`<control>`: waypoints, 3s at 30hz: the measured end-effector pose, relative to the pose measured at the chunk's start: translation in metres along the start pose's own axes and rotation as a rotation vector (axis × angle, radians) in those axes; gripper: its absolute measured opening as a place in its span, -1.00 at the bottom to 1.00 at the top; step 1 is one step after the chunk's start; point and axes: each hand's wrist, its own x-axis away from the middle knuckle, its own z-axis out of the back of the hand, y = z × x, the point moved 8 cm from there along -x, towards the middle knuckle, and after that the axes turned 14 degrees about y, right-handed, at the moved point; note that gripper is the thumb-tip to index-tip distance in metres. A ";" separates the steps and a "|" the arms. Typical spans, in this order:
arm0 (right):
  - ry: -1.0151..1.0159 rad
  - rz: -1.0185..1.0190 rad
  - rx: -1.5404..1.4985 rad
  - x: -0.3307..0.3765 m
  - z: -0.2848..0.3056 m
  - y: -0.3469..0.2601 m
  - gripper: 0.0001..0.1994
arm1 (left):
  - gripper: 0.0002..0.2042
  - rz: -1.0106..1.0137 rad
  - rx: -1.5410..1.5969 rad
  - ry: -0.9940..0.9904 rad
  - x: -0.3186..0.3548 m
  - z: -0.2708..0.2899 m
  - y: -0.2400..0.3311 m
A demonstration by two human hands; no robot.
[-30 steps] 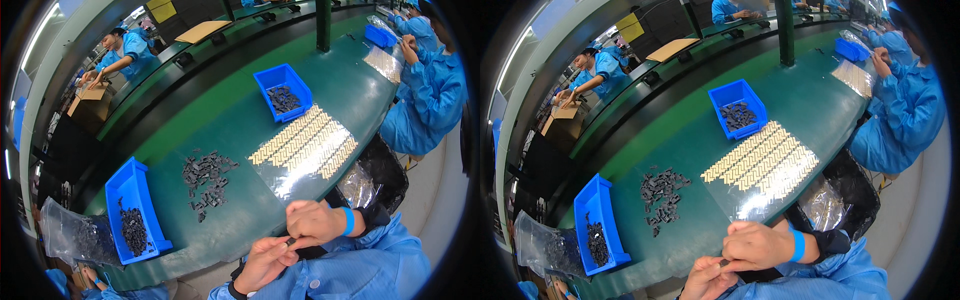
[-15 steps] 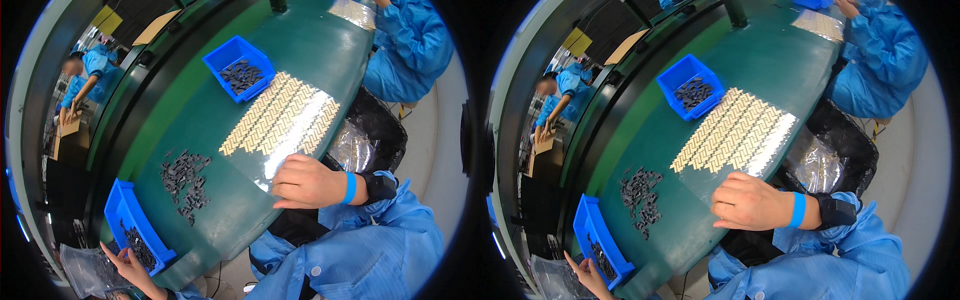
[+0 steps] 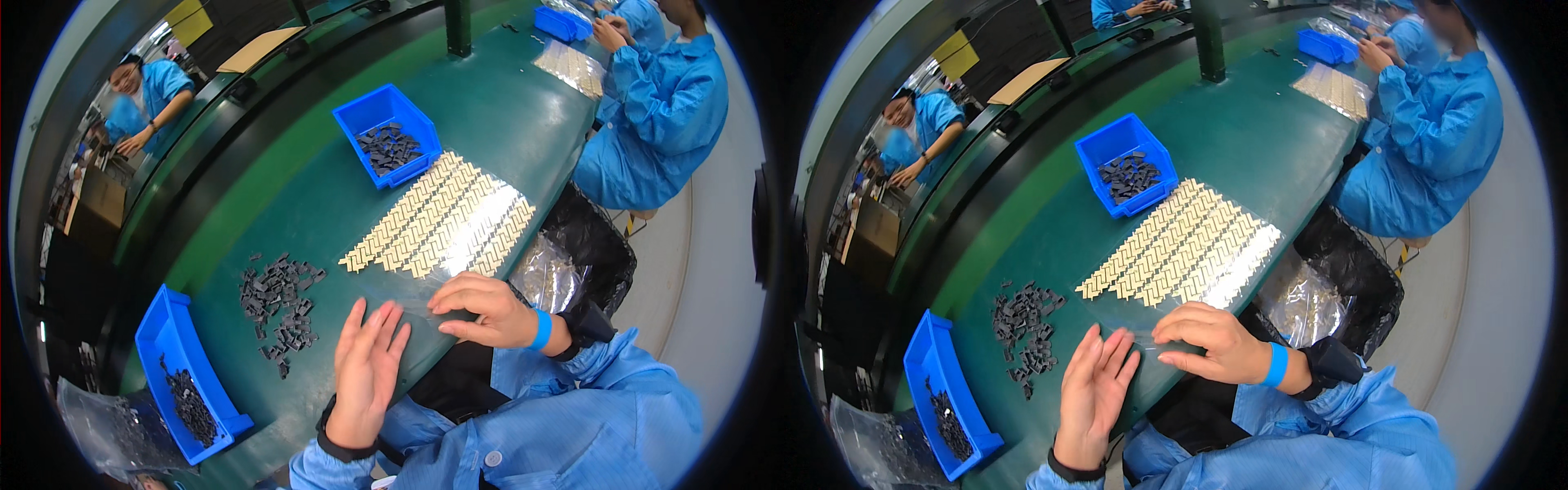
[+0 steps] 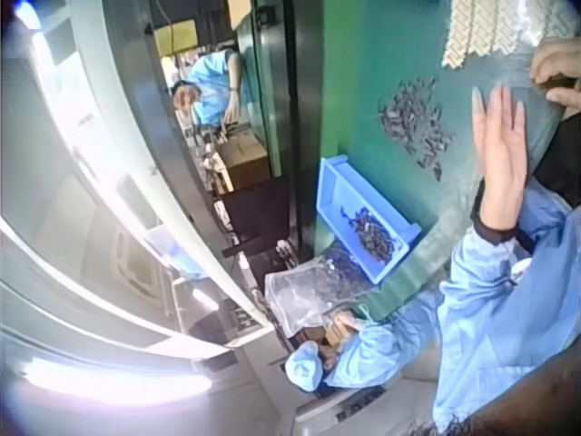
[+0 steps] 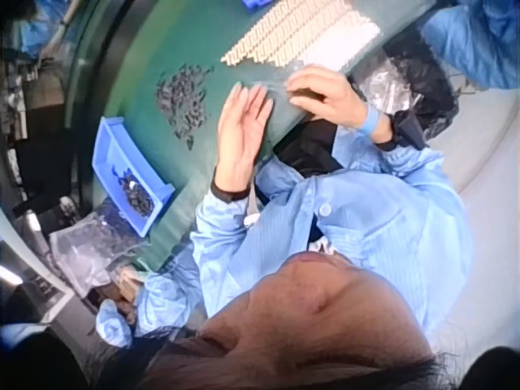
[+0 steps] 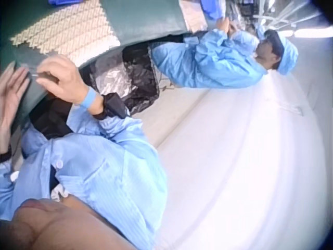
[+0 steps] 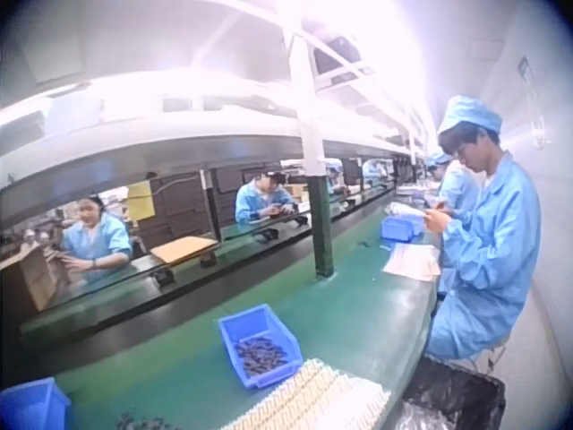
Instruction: Assembling or sorting small plastic manufacturing components on a production line.
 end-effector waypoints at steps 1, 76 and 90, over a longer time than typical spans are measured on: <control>-0.024 -0.001 -0.025 -0.001 -0.001 -0.003 -0.79 | -0.48 0.008 0.017 0.008 -0.009 -0.006 -0.001; -0.116 0.125 0.054 -0.005 -0.008 -0.061 -0.92 | -0.93 -1.085 -0.897 -0.255 0.087 -0.018 0.013; -0.088 0.006 1.143 0.012 0.128 -0.010 -0.85 | -0.86 -0.504 -0.358 -0.252 0.061 -0.006 0.001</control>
